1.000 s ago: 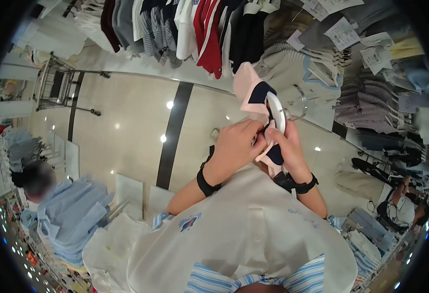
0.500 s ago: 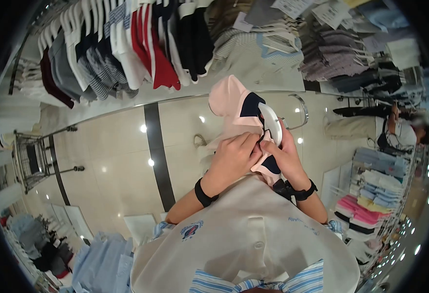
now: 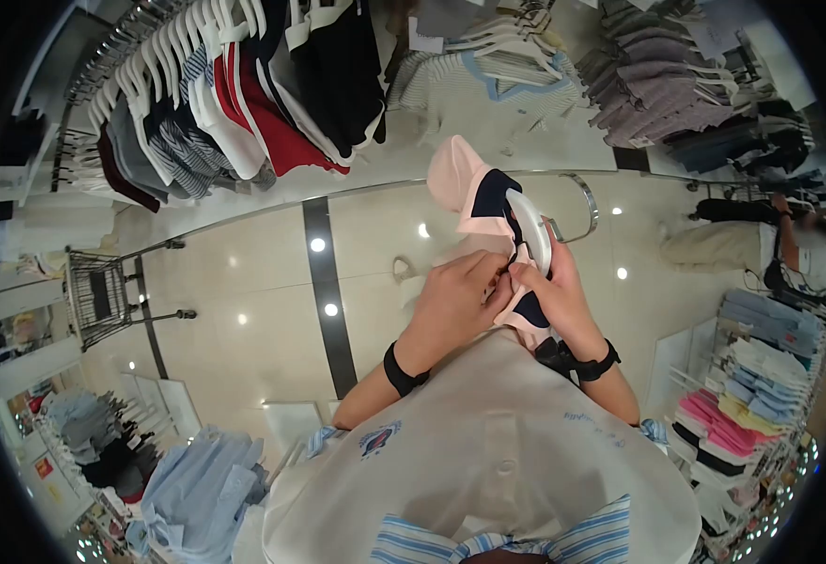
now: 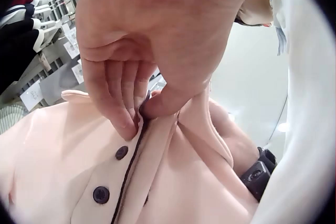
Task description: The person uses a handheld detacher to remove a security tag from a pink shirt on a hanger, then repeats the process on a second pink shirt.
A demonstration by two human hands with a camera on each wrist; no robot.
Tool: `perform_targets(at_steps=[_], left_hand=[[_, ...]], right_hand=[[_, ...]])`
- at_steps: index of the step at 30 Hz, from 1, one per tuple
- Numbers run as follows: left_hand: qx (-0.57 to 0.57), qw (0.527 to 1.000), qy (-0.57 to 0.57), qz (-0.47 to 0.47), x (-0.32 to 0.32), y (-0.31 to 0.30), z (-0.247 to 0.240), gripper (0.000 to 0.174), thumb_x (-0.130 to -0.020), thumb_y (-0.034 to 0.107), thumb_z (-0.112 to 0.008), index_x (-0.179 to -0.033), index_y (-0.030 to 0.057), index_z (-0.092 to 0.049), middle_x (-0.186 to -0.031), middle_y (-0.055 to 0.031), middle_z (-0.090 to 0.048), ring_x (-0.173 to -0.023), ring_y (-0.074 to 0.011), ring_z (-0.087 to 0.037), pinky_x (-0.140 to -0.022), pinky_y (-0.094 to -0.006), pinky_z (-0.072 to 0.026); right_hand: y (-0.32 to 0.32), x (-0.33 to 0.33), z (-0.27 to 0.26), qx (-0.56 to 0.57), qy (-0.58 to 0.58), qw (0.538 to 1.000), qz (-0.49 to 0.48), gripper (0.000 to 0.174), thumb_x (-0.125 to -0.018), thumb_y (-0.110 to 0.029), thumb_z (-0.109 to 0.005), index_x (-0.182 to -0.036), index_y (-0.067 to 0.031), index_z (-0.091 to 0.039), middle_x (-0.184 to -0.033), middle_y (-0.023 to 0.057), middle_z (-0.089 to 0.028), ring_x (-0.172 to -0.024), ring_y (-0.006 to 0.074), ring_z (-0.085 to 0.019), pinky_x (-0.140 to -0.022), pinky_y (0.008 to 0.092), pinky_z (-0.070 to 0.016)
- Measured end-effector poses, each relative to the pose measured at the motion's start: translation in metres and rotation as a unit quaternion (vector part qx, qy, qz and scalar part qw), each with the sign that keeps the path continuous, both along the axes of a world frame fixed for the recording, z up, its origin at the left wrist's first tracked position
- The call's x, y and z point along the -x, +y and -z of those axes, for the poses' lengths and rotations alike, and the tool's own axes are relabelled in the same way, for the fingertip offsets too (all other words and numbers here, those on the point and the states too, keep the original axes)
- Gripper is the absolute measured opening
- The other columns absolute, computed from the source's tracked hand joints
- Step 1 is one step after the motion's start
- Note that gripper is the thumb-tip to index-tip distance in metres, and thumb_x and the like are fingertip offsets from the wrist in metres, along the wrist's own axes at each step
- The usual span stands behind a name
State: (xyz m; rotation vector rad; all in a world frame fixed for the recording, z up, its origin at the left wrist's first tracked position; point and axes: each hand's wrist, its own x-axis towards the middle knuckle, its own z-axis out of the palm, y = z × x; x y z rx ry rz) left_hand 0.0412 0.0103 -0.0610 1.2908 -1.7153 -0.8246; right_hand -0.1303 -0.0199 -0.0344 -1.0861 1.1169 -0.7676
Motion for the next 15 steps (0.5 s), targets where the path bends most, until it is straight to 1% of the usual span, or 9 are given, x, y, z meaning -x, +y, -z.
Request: perform_targets(at_steps=[1, 5, 7, 8, 9, 11, 12, 13, 15], left_hand=[[-0.021, 0.999, 0.024, -0.009, 0.015, 0.000, -0.003, 0.018, -0.084, 0.000, -0.075, -0.100, 0.0013, -0.067, -0.083, -0.0092, -0.069, -0.070, -0.0251, -0.070, -0.063, -0.0348, -0.0549], [-0.046, 0.997, 0.000, -0.055, 0.081, 0.003, -0.019, 0.022, -0.083, -0.001, -0.076, -0.103, 0.0016, -0.069, -0.085, -0.0100, -0.070, -0.072, -0.0221, -0.070, -0.067, -0.0322, -0.0565], [-0.032, 0.994, -0.006, -0.106, 0.110, 0.004, -0.019, 0.024, -0.081, -0.002, -0.076, -0.104, 0.0014, -0.069, -0.085, -0.0118, -0.070, -0.073, -0.0215, -0.070, -0.070, -0.0308, -0.0564], [-0.037, 0.990, -0.014, -0.137, 0.125, 0.004, -0.020, 0.025, -0.080, -0.002, -0.077, -0.103, 0.0007, -0.067, -0.086, -0.0113, -0.070, -0.075, -0.0210, -0.070, -0.072, -0.0308, -0.0564], [-0.033, 0.989, -0.019, -0.145, 0.139, 0.005, -0.021, 0.025, -0.080, -0.002, -0.077, -0.103, 0.0007, -0.067, -0.086, -0.0113, -0.070, -0.075, -0.0210, -0.070, -0.072, -0.0308, -0.0564], [-0.030, 0.981, 0.001, -0.191, 0.159, 0.008, -0.021, 0.028, -0.080, -0.001, -0.078, -0.103, 0.0007, -0.063, -0.089, -0.0095, -0.071, -0.076, -0.0215, -0.071, -0.072, -0.0313, -0.0564], [-0.027, 0.978, -0.010, -0.207, 0.168, 0.011, -0.021, 0.029, -0.080, 0.000, -0.077, -0.103, 0.0012, -0.059, -0.090, -0.0089, -0.071, -0.077, -0.0220, -0.071, -0.072, -0.0311, -0.0562], [-0.028, 0.975, -0.017, -0.218, 0.176, 0.014, -0.024, 0.029, -0.080, 0.000, -0.077, -0.103, 0.0012, -0.059, -0.090, -0.0089, -0.071, -0.077, -0.0220, -0.071, -0.072, -0.0311, -0.0562], [-0.019, 0.970, -0.047, -0.238, 0.187, 0.019, -0.030, 0.029, -0.081, 0.001, -0.077, -0.102, 0.0021, -0.056, -0.091, -0.0093, -0.071, -0.077, -0.0218, -0.070, -0.071, -0.0302, -0.0555]], right_hand=[[-0.003, 0.015, 0.000, 0.006, -0.003, 1.000, -0.003, 0.065, -0.092, 0.001, -0.062, -0.152, -0.0014, -0.039, -0.132, 0.0069, -0.058, -0.117, 0.0134, -0.055, -0.104, 0.0290, -0.0440], [-0.015, 0.076, 0.004, 0.036, -0.029, 0.998, -0.031, 0.064, -0.091, -0.002, -0.063, -0.151, -0.0012, -0.040, -0.130, 0.0070, -0.059, -0.117, 0.0142, -0.055, -0.103, 0.0296, -0.0441], [-0.020, 0.102, 0.014, 0.031, -0.078, 0.994, -0.069, 0.063, -0.091, -0.005, -0.064, -0.149, -0.0005, -0.040, -0.129, 0.0082, -0.058, -0.118, 0.0149, -0.054, -0.104, 0.0296, -0.0427], [-0.021, 0.112, 0.015, 0.015, -0.100, 0.993, -0.066, 0.062, -0.090, -0.007, -0.063, -0.147, 0.0006, -0.041, -0.126, 0.0096, -0.058, -0.119, 0.0160, -0.053, -0.106, 0.0301, -0.0411], [-0.024, 0.122, 0.017, 0.060, -0.081, 0.990, -0.097, 0.063, -0.089, -0.005, -0.061, -0.148, 0.0004, -0.039, -0.135, 0.0117, -0.057, -0.123, 0.0181, -0.053, -0.110, 0.0322, -0.0396], [-0.025, 0.138, 0.014, 0.013, -0.109, 0.986, -0.127, 0.066, -0.089, -0.002, -0.059, -0.150, 0.0000, -0.036, -0.156, 0.0136, -0.046, -0.133, 0.0212, -0.051, -0.113, 0.0342, -0.0381], [-0.027, 0.144, 0.015, -0.008, -0.133, 0.978, -0.160, 0.069, -0.089, 0.000, -0.057, -0.153, 0.0002, -0.032, -0.171, 0.0136, -0.028, -0.143, 0.0233, -0.045, -0.117, 0.0353, -0.0354], [-0.029, 0.151, 0.012, -0.011, -0.140, 0.975, -0.170, 0.069, -0.089, 0.000, -0.057, -0.153, 0.0002, -0.032, -0.171, 0.0136, -0.028, -0.143, 0.0233, -0.045, -0.117, 0.0353, -0.0354], [-0.032, 0.161, 0.007, 0.006, -0.112, 0.972, -0.206, 0.069, -0.089, 0.001, -0.057, -0.152, 0.0016, -0.031, -0.170, 0.0138, -0.028, -0.142, 0.0240, -0.046, -0.117, 0.0363, -0.0364]])
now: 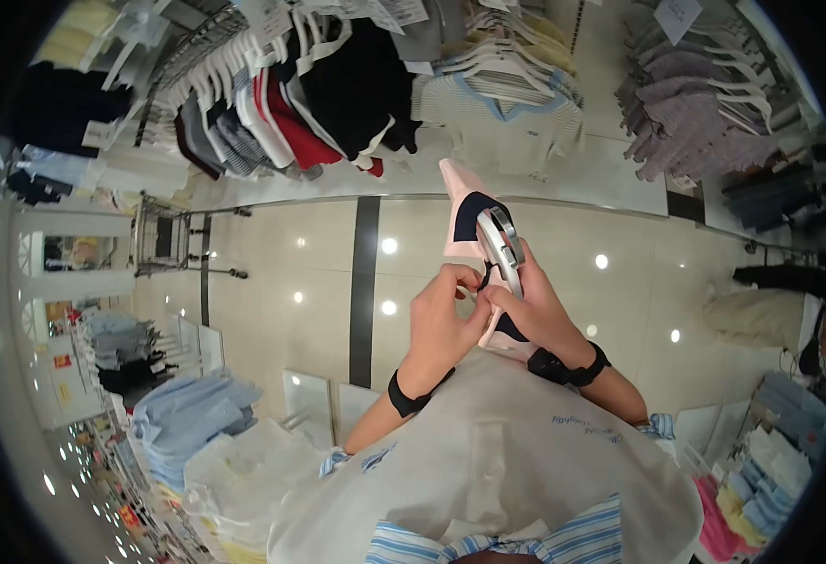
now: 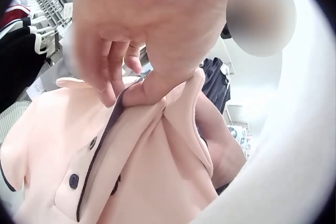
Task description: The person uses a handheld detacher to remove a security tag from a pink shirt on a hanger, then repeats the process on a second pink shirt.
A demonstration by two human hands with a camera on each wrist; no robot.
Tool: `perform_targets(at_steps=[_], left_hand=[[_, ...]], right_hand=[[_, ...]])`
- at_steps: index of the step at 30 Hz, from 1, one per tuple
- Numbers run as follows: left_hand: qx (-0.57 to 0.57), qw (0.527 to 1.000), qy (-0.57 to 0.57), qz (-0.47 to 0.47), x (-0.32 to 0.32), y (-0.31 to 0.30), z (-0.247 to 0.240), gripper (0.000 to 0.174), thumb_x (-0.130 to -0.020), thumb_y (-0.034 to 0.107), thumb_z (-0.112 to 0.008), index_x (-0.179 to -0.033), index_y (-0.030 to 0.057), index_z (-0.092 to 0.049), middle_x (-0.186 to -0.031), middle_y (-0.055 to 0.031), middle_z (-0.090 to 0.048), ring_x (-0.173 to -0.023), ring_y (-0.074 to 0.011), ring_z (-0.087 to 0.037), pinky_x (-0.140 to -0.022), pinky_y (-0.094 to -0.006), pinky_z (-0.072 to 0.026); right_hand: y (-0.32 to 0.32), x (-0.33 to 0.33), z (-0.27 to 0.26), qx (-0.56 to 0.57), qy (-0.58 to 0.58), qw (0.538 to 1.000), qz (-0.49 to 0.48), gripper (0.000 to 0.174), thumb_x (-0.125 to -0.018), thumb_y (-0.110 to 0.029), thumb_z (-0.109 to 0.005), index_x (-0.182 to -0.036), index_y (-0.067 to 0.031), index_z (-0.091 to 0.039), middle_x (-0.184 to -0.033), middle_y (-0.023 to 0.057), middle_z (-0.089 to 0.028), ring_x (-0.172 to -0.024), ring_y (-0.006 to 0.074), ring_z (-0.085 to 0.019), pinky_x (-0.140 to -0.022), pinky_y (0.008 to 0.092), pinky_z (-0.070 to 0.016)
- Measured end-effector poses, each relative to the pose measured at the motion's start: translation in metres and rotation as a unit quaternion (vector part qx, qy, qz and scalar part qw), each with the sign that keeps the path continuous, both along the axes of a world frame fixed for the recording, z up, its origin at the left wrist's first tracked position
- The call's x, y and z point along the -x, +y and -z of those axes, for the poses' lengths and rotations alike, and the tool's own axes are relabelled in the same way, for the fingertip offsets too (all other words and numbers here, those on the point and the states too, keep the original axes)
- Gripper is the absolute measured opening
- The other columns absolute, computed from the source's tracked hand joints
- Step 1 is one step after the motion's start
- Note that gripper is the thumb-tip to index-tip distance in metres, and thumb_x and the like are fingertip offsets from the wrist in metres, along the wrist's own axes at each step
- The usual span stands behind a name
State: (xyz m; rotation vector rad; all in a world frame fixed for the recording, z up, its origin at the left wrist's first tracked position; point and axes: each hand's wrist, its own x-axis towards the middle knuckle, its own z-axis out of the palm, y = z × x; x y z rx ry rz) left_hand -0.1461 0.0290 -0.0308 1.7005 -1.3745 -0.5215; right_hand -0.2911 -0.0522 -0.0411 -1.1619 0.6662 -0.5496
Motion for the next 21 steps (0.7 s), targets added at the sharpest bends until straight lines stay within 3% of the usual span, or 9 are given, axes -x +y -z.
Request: perform_targets(at_steps=[1, 5, 7, 11, 13, 14, 17, 18, 21], left_hand=[[0.003, 1.000, -0.006, -0.011, 0.004, 0.002, -0.002, 0.029, -0.081, 0.001, -0.077, -0.102, 0.0021, -0.056, -0.091, -0.0093, -0.071, -0.077, -0.0218, -0.070, -0.071, -0.0302, -0.0555], [-0.014, 0.998, -0.023, -0.056, 0.010, 0.012, -0.009, 0.033, -0.080, 0.004, -0.079, -0.100, 0.0044, -0.053, -0.091, -0.0082, -0.072, -0.073, -0.0205, -0.069, -0.066, -0.0314, -0.0546], [-0.025, 0.996, -0.030, -0.075, 0.009, 0.018, -0.013, 0.034, -0.079, 0.005, -0.080, -0.100, 0.0055, -0.053, -0.090, -0.0063, -0.072, -0.073, -0.0203, -0.069, -0.064, -0.0324, -0.0548], [-0.049, 0.993, 0.023, -0.109, 0.013, 0.032, -0.008, 0.038, -0.078, 0.005, -0.080, -0.100, 0.0058, -0.050, -0.093, -0.0059, -0.073, -0.067, -0.0181, -0.067, -0.062, -0.0313, -0.0530], [-0.057, 0.990, 0.057, -0.116, 0.012, 0.037, -0.004, 0.040, -0.077, 0.004, -0.080, -0.101, 0.0054, -0.048, -0.096, -0.0059, -0.074, -0.063, -0.0163, -0.065, -0.061, -0.0306, -0.0527], [-0.058, 0.989, 0.054, -0.121, 0.012, 0.041, -0.006, 0.040, -0.077, 0.004, -0.080, -0.101, 0.0054, -0.048, -0.096, -0.0059, -0.074, -0.063, -0.0163, -0.065, -0.061, -0.0306, -0.0527], [-0.048, 0.988, 0.068, -0.129, 0.005, 0.043, -0.006, 0.042, -0.076, 0.004, -0.081, -0.101, 0.0058, -0.047, -0.095, -0.0053, -0.075, -0.061, -0.0144, -0.064, -0.059, -0.0297, -0.0515], [-0.044, 0.988, 0.071, -0.132, 0.003, 0.042, -0.006, 0.042, -0.076, 0.004, -0.081, -0.101, 0.0058, -0.047, -0.095, -0.0053, -0.075, -0.061, -0.0144, -0.064, -0.059, -0.0297, -0.0515], [-0.022, 0.987, 0.080, -0.140, -0.010, 0.044, -0.012, 0.045, -0.078, 0.001, -0.082, -0.095, 0.0076, -0.041, -0.095, -0.0092, -0.077, -0.058, -0.0055, -0.056, -0.053, -0.0218, -0.0392]], right_hand=[[0.001, 0.002, 0.001, 0.008, 0.007, 1.000, 0.004, 0.068, -0.089, -0.001, -0.058, -0.152, 0.0008, -0.032, -0.165, 0.0140, -0.036, -0.135, 0.0235, -0.051, -0.112, 0.0366, -0.0409], [0.004, 0.002, 0.000, 0.026, -0.022, 0.999, -0.015, 0.068, -0.090, -0.001, -0.059, -0.152, -0.0001, -0.032, -0.157, 0.0163, -0.045, -0.128, 0.0233, -0.055, -0.108, 0.0359, -0.0438], [0.003, 0.001, -0.009, 0.019, 0.047, 0.997, -0.053, 0.069, -0.090, -0.001, -0.060, -0.153, -0.0012, -0.032, -0.151, 0.0183, -0.050, -0.122, 0.0220, -0.057, -0.104, 0.0353, -0.0459], [0.007, -0.002, -0.004, 0.026, 0.039, 0.996, -0.080, 0.068, -0.089, 0.000, -0.060, -0.152, -0.0009, -0.033, -0.147, 0.0191, -0.053, -0.115, 0.0205, -0.059, -0.099, 0.0354, -0.0479], [0.011, -0.007, -0.002, 0.036, 0.002, 0.996, -0.083, 0.066, -0.089, 0.000, -0.060, -0.150, -0.0002, -0.034, -0.150, 0.0179, -0.051, -0.119, 0.0207, -0.059, -0.101, 0.0356, -0.0471], [0.012, -0.006, -0.009, 0.012, 0.021, 0.996, -0.088, 0.064, -0.089, 0.001, -0.060, -0.149, 0.0010, -0.036, -0.155, 0.0166, -0.048, -0.129, 0.0224, -0.056, -0.109, 0.0353, -0.0427], [0.014, -0.013, -0.002, 0.050, -0.007, 0.995, -0.084, 0.063, -0.089, 0.002, -0.059, -0.148, 0.0006, -0.037, -0.159, 0.0155, -0.044, -0.132, 0.0209, -0.055, -0.110, 0.0343, -0.0414], [0.016, -0.016, -0.002, 0.064, -0.003, 0.995, -0.076, 0.063, -0.089, 0.001, -0.060, -0.148, 0.0004, -0.038, -0.154, 0.0152, -0.049, -0.127, 0.0200, -0.057, -0.108, 0.0339, -0.0433], [0.018, -0.028, -0.008, 0.083, 0.013, 0.994, -0.076, 0.062, -0.090, -0.002, -0.062, -0.147, 0.0005, -0.039, -0.140, 0.0142, -0.057, -0.117, 0.0190, -0.060, -0.103, 0.0336, -0.0463]])
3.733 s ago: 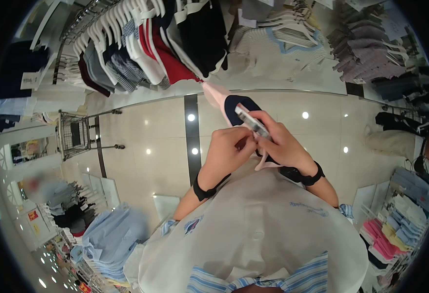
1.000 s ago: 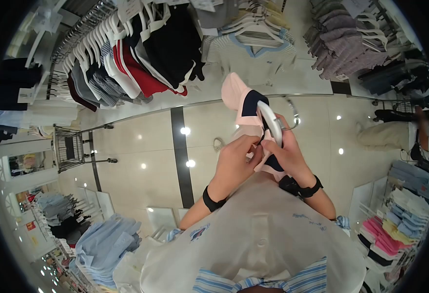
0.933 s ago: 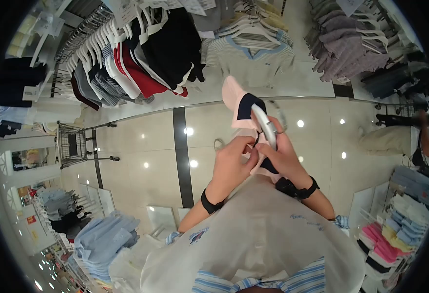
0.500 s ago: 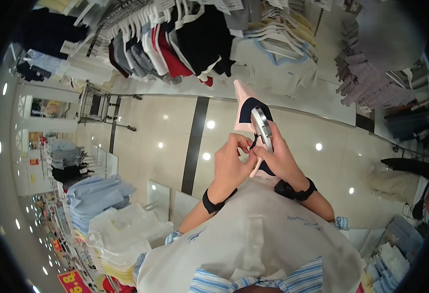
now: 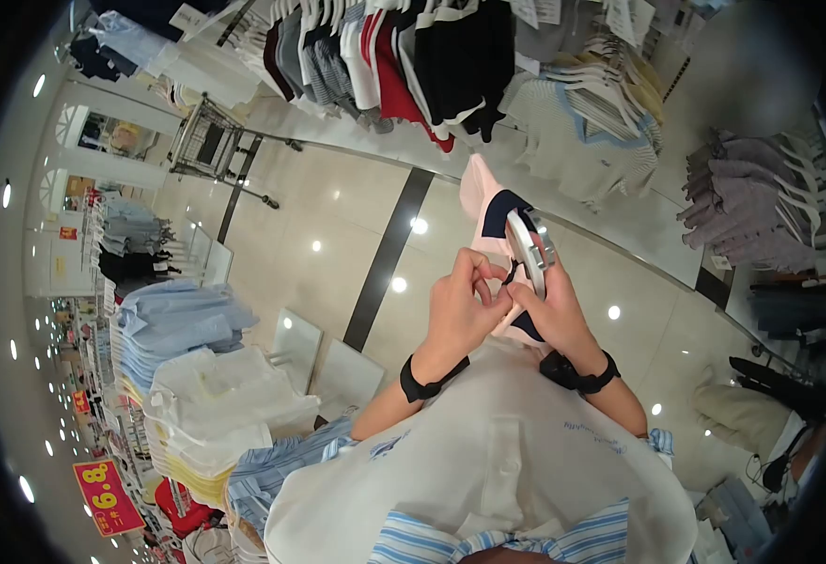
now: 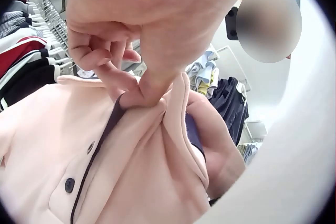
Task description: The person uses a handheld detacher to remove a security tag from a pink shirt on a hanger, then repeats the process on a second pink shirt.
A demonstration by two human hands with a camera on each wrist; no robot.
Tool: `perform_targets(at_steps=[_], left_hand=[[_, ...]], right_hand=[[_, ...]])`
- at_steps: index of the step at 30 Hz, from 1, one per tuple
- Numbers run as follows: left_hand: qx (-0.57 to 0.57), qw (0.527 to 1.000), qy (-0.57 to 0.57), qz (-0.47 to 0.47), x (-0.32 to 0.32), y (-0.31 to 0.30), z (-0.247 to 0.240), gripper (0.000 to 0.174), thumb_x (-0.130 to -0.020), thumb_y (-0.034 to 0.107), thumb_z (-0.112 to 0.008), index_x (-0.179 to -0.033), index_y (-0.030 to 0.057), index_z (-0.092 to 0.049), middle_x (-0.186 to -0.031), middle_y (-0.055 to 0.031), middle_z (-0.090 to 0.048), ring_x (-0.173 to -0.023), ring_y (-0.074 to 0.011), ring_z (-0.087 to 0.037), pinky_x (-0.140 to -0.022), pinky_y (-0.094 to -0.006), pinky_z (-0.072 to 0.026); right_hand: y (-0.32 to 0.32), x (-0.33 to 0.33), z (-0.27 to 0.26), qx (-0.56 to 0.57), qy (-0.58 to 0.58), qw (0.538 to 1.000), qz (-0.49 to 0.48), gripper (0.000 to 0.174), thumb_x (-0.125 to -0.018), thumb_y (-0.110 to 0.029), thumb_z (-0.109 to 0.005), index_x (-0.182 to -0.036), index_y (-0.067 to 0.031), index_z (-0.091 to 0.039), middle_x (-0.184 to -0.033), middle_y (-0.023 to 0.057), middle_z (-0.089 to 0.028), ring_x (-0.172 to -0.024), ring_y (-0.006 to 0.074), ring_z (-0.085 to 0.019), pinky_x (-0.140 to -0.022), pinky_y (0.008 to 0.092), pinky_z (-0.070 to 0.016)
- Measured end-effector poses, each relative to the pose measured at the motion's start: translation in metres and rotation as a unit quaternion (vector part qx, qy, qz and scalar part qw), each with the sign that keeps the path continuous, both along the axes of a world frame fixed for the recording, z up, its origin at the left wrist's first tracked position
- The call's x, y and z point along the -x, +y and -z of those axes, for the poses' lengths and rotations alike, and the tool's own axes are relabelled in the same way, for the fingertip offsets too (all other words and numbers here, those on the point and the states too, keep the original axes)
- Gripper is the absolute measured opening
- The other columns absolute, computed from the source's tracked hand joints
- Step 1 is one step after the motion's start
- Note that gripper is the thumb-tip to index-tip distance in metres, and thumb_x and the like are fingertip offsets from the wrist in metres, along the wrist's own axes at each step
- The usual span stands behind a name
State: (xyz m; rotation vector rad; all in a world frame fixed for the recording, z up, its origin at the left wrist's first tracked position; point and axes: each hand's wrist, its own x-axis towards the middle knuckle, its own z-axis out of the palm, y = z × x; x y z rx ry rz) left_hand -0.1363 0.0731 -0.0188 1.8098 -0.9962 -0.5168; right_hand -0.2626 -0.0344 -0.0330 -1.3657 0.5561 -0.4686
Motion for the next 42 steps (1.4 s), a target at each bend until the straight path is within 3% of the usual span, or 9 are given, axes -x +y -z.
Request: perform_targets(at_steps=[2, 8, 21, 27, 30, 33, 35, 39, 42], left_hand=[[0.006, 1.000, 0.013, -0.010, -0.010, 0.002, -0.002, 0.046, -0.078, 0.001, -0.082, -0.095, 0.0075, -0.040, -0.094, -0.0087, -0.077, -0.057, -0.0045, -0.055, -0.053, -0.0215, -0.0387], [0.043, 0.998, 0.043, -0.026, -0.047, 0.001, 0.004, 0.045, -0.077, 0.001, -0.082, -0.092, 0.0076, -0.040, -0.092, -0.0092, -0.077, -0.056, -0.0025, -0.053, -0.051, -0.0204, -0.0369], [0.039, 0.982, 0.103, 0.156, -0.237, -0.018, 0.043, 0.045, -0.077, -0.001, -0.082, -0.089, 0.0080, -0.039, -0.091, -0.0095, -0.076, -0.051, -0.0017, -0.049, -0.046, -0.0198, -0.0367], [0.073, 0.964, 0.147, 0.211, -0.299, -0.013, 0.043, 0.039, -0.078, 0.000, -0.081, -0.096, 0.0069, -0.047, -0.090, -0.0049, -0.076, -0.057, -0.0038, -0.056, -0.050, -0.0212, -0.0402], [0.040, 0.955, 0.158, 0.250, -0.313, -0.012, 0.056, 0.035, -0.080, 0.002, -0.080, -0.102, 0.0063, -0.055, -0.089, -0.0019, -0.075, -0.059, -0.0059, -0.060, -0.052, -0.0227, -0.0430], [0.038, 0.961, 0.086, 0.258, -0.319, -0.012, 0.058, 0.032, -0.080, 0.004, -0.080, -0.104, 0.0070, -0.060, -0.086, -0.0023, -0.073, -0.059, -0.0088, -0.063, -0.053, -0.0237, -0.0444], [0.022, 0.958, 0.089, 0.270, -0.320, -0.014, 0.052, 0.029, -0.078, 0.008, -0.080, -0.101, 0.0097, -0.062, -0.075, -0.0071, -0.069, -0.064, -0.0208, -0.070, -0.059, -0.0333, -0.0524], [0.023, 0.954, 0.054, 0.295, -0.316, -0.017, 0.049, 0.028, -0.077, 0.007, -0.079, -0.100, 0.0094, -0.063, -0.076, -0.0069, -0.069, -0.064, -0.0227, -0.069, -0.060, -0.0357, -0.0525], [0.015, 0.951, 0.003, 0.309, -0.302, -0.010, 0.049, 0.027, -0.077, 0.003, -0.080, -0.099, 0.0070, -0.065, -0.084, -0.0053, -0.072, -0.066, -0.0174, -0.069, -0.060, -0.0298, -0.0501]], right_hand=[[0.004, -0.014, 0.001, 0.002, -0.020, 1.000, 0.022, 0.063, -0.091, -0.008, -0.064, -0.148, 0.0024, -0.039, -0.118, 0.0114, -0.065, -0.108, 0.0195, -0.063, -0.099, 0.0335, -0.0480], [0.008, -0.050, -0.005, -0.016, 0.004, 0.999, 0.036, 0.061, -0.092, -0.008, -0.064, -0.148, 0.0024, -0.041, -0.117, 0.0123, -0.064, -0.106, 0.0163, -0.060, -0.097, 0.0321, -0.0474], [0.035, -0.210, 0.003, 0.023, 0.085, 0.979, 0.185, 0.061, -0.091, -0.004, -0.065, -0.147, -0.0019, -0.042, -0.108, 0.0064, -0.060, -0.100, 0.0142, -0.058, -0.092, 0.0293, -0.0480], [0.058, -0.269, 0.004, -0.021, 0.070, 0.952, 0.296, 0.061, -0.092, -0.003, -0.065, -0.149, 0.0012, -0.044, -0.111, 0.0027, -0.058, -0.097, 0.0114, -0.055, -0.087, 0.0271, -0.0479], [0.060, -0.278, 0.003, -0.043, 0.112, 0.945, 0.303, 0.063, -0.093, -0.004, -0.065, -0.151, 0.0032, -0.042, -0.112, 0.0024, -0.059, -0.098, 0.0110, -0.055, -0.087, 0.0263, -0.0477], [0.061, -0.285, 0.006, -0.033, 0.114, 0.948, 0.296, 0.063, -0.091, -0.004, -0.066, -0.150, 0.0046, -0.042, -0.113, 0.0042, -0.060, -0.099, 0.0112, -0.057, -0.087, 0.0264, -0.0482], [0.061, -0.284, 0.008, -0.029, 0.121, 0.945, 0.303, 0.064, -0.091, -0.004, -0.066, -0.150, 0.0047, -0.043, -0.113, 0.0044, -0.060, -0.098, 0.0115, -0.057, -0.087, 0.0269, -0.0484], [0.060, -0.279, 0.005, -0.028, 0.125, 0.946, 0.297, 0.063, -0.090, -0.004, -0.065, -0.149, 0.0022, -0.044, -0.113, 0.0066, -0.061, -0.099, 0.0137, -0.057, -0.089, 0.0294, -0.0492], [0.058, -0.260, 0.010, 0.004, 0.132, 0.957, 0.258, 0.060, -0.090, -0.005, -0.065, -0.147, -0.0008, -0.047, -0.113, 0.0091, -0.062, -0.100, 0.0161, -0.059, -0.092, 0.0315, -0.0491]])
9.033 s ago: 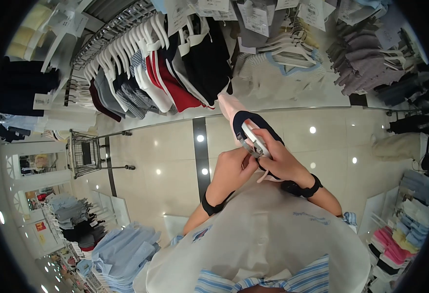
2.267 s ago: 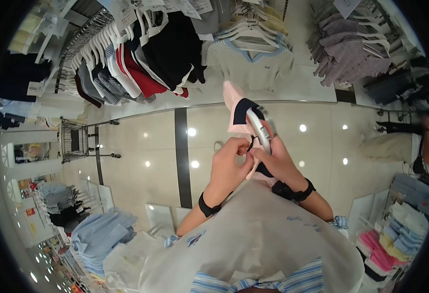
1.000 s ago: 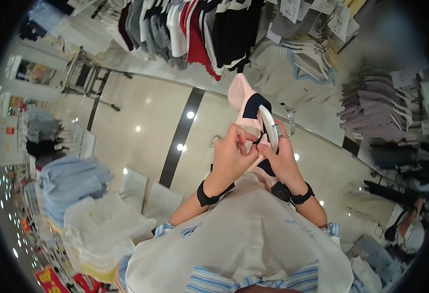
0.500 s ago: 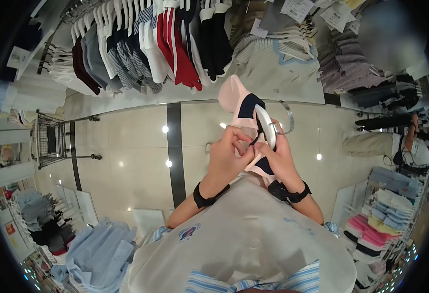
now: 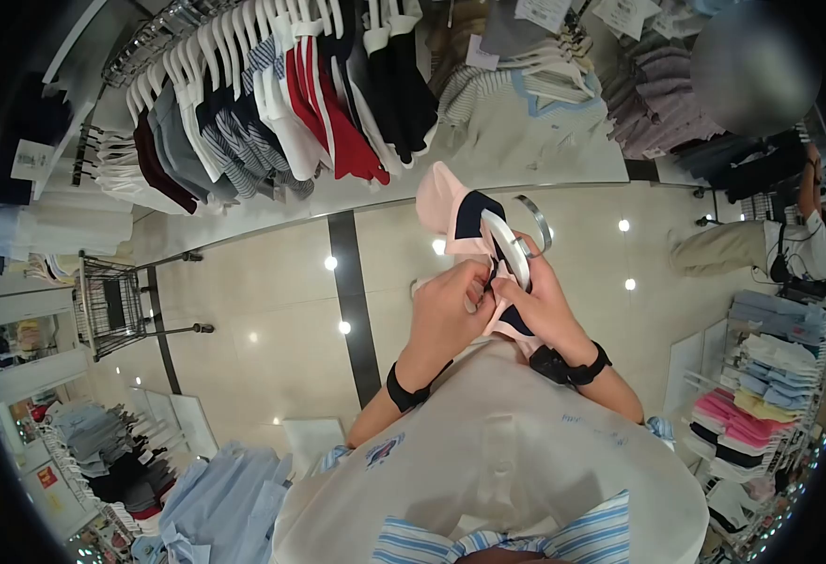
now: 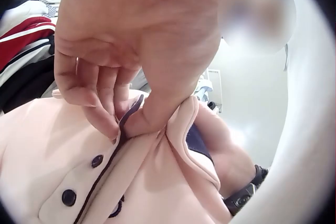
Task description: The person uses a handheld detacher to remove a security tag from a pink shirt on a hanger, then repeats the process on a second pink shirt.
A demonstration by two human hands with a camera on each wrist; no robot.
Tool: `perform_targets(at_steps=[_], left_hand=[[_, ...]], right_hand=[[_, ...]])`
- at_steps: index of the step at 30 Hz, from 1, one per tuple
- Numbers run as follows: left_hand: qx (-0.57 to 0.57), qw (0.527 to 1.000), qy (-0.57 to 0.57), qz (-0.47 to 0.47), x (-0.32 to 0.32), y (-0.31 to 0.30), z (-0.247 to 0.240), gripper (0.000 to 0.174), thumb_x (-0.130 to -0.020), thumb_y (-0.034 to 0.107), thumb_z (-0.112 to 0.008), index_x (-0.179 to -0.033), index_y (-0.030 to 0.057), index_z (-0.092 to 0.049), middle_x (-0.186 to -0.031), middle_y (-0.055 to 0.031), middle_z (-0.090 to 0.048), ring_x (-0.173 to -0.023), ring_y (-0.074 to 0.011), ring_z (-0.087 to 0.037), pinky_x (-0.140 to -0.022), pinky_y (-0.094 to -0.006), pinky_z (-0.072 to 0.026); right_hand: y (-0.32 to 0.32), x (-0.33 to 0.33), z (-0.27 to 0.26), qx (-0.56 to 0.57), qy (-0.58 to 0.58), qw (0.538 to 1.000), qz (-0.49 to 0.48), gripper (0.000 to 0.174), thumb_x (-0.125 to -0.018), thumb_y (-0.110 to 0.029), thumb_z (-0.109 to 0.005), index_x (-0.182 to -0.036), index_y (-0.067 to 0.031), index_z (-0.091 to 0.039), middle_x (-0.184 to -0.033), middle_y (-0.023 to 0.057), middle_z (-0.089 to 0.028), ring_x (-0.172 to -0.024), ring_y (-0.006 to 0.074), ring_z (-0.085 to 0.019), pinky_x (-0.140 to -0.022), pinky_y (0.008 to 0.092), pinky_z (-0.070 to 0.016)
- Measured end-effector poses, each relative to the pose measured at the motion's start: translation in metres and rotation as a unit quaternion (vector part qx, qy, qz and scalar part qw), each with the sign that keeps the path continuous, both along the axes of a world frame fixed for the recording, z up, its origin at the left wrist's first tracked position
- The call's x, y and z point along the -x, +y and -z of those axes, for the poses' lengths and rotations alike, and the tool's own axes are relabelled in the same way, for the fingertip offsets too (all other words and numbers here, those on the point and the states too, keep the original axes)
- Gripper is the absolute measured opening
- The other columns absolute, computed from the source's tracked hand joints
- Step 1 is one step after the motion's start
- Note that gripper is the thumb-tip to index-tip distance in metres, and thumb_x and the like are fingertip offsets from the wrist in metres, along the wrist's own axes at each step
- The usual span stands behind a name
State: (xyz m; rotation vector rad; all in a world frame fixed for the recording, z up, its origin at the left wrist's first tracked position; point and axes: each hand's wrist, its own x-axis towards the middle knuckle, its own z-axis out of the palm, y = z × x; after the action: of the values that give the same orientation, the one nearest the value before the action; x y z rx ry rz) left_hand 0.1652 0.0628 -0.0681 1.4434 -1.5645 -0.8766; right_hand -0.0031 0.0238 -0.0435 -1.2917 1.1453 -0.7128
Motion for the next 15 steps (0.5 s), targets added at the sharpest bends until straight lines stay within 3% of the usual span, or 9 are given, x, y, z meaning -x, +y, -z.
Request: perform_targets(at_steps=[6, 8, 10, 12, 15], left_hand=[[-0.018, 0.998, -0.046, -0.043, 0.072, -0.003, -0.019, 0.031, -0.077, 0.003, -0.079, -0.104, 0.0066, -0.064, -0.086, -0.0050, -0.072, -0.070, -0.0177, -0.069, -0.062, -0.0323, -0.0518], [-0.027, 0.995, -0.078, -0.062, 0.105, -0.008, -0.029, 0.027, -0.080, 0.006, -0.077, -0.104, 0.0074, -0.063, -0.087, -0.0081, -0.070, -0.069, -0.0235, -0.068, -0.063, -0.0376, -0.0532], [-0.034, 0.991, -0.112, -0.065, 0.137, -0.015, -0.032, 0.028, -0.080, 0.007, -0.077, -0.105, 0.0069, -0.063, -0.088, -0.0083, -0.071, -0.069, -0.0236, -0.069, -0.064, -0.0373, -0.0534], [-0.043, 0.987, -0.128, -0.089, 0.171, -0.020, -0.031, 0.031, -0.082, 0.009, -0.078, -0.108, 0.0053, -0.063, -0.090, -0.0087, -0.072, -0.069, -0.0238, -0.070, -0.065, -0.0366, -0.0539], [-0.052, 0.984, -0.136, -0.099, 0.217, -0.029, -0.037, 0.032, -0.082, 0.009, -0.078, -0.109, 0.0052, -0.063, -0.090, -0.0086, -0.073, -0.068, -0.0235, -0.070, -0.064, -0.0363, -0.0539]], right_hand=[[-0.015, 0.064, 0.002, -0.003, -0.058, 0.998, -0.032, 0.057, -0.090, -0.006, -0.064, -0.144, -0.0012, -0.046, -0.114, 0.0114, -0.063, -0.103, 0.0188, -0.060, -0.095, 0.0335, -0.0484], [-0.025, 0.092, 0.000, 0.010, -0.086, 0.995, -0.048, 0.058, -0.090, -0.006, -0.063, -0.145, -0.0012, -0.045, -0.117, 0.0121, -0.064, -0.106, 0.0188, -0.061, -0.096, 0.0341, -0.0485], [-0.033, 0.124, 0.003, 0.025, -0.111, 0.992, -0.056, 0.059, -0.090, -0.005, -0.062, -0.146, -0.0013, -0.044, -0.120, 0.0128, -0.064, -0.109, 0.0188, -0.062, -0.096, 0.0348, -0.0487], [-0.037, 0.151, 0.007, 0.104, -0.122, 0.985, -0.058, 0.061, -0.091, -0.006, -0.060, -0.149, -0.0007, -0.041, -0.121, 0.0172, -0.067, -0.110, 0.0231, -0.066, -0.095, 0.0372, -0.0504], [-0.046, 0.201, 0.004, 0.011, -0.129, 0.987, -0.090, 0.061, -0.092, -0.004, -0.062, -0.149, -0.0002, -0.041, -0.123, 0.0100, -0.061, -0.110, 0.0165, -0.057, -0.100, 0.0332, -0.0461]])
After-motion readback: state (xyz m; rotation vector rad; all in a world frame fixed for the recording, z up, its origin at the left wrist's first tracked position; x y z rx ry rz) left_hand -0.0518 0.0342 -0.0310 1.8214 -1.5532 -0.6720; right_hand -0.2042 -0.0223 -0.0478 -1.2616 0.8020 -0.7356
